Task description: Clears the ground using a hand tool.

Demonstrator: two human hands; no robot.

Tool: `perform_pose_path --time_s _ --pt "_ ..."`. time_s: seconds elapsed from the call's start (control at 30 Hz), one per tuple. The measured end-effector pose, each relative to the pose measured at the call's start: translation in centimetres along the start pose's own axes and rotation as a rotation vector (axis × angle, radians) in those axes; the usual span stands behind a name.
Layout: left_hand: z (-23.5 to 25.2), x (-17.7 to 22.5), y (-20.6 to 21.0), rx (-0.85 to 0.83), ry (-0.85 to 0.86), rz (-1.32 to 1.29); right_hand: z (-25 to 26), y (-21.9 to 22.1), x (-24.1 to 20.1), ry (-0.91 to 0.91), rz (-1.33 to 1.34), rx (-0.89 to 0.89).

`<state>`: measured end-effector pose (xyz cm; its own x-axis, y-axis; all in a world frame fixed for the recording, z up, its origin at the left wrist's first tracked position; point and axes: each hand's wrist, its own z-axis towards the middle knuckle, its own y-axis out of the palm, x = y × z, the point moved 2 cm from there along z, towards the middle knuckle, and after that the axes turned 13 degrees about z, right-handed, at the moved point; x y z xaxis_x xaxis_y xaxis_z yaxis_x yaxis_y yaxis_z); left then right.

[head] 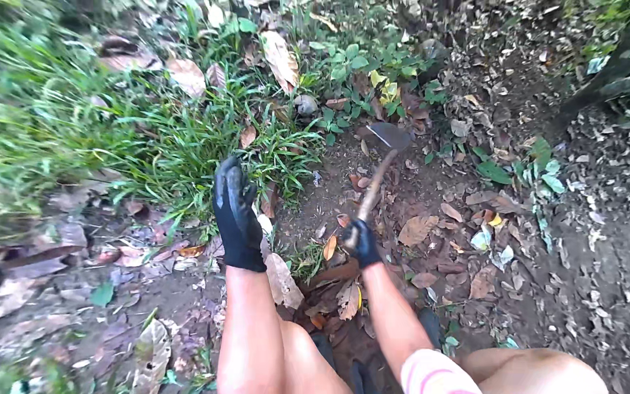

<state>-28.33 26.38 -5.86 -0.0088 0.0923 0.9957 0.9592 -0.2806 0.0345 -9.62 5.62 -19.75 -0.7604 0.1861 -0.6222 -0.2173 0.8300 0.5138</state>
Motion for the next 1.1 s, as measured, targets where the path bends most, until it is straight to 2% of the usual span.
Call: perform_pose_path --time_s 0.07,0.13,0.17,0.23,0.3,0.37,0.43,0.5,0.57,0.63,0.7,0.8,0.87,0.93,1.0,1.07,1.1 --pt "-0.9 0.3 -0.4 -0.029 0.025 0.049 2.8 3.1 5.6 0.126 0.081 -0.069" --pt "-1.6 0.4 -1.2 -0.079 0.07 0.119 -0.5 2.9 11.0 0.24 -0.095 -0.039" --pt "-1.5 0.3 -1.4 -0.073 0.076 0.125 -3.6 1.7 12.2 0.295 -0.217 -0.028" --pt "-0.3 -0.4 -1.7 -0.031 0.047 0.103 -9.0 -1.7 11.9 0.4 -0.362 0.011" --pt "0.8 -1.6 -1.8 0.007 -0.022 0.068 -11.5 -5.1 8.2 0.373 -0.449 0.053" --pt "1.4 -2.0 -1.9 -0.013 -0.031 0.067 -9.8 -5.3 4.6 0.199 -0.456 0.062" --pt "0.4 -1.5 -1.7 -0.042 0.004 0.094 -6.3 -1.5 3.8 0.029 -0.245 0.094" --pt "-0.7 -0.8 -1.6 -0.08 0.06 0.13 -1.3 4.4 6.0 -0.004 0.035 0.118" --pt "-1.7 -0.2 -1.5 -0.116 0.083 0.139 1.2 7.0 9.7 0.066 -0.026 0.079" --pt "-2.1 0.1 -1.5 -0.129 0.083 0.13 -0.9 5.5 12.9 0.199 -0.366 -0.022" --pt "-1.7 0.2 -1.6 -0.123 0.077 0.117 -6.1 1.9 13.1 0.313 -0.612 -0.082" --pt "-0.2 -1.0 -2.3 -0.08 0.044 0.088 -12.4 -5.3 9.5 0.36 -0.797 -0.064" --pt "0.8 -1.8 -2.5 -0.028 -0.007 0.055 -13.0 -7.3 6.0 0.292 -0.859 -0.037" --pt "1.4 -2.1 -2.5 0.013 -0.053 0.002 -10.4 -4.7 4.0 0.134 -0.763 -0.037" --pt "1.6 -2.0 -2.1 0.055 -0.053 -0.026 -5.7 1.4 4.8 0.043 -0.475 -0.002" --pt "1.3 -1.6 -2.0 0.036 0.008 0.026 -0.3 7.3 7.7 0.071 -0.231 0.019" --pt "1.0 -1.5 -2.2 0.02 0.033 0.062 1.4 8.6 9.4 0.104 -0.263 -0.012"
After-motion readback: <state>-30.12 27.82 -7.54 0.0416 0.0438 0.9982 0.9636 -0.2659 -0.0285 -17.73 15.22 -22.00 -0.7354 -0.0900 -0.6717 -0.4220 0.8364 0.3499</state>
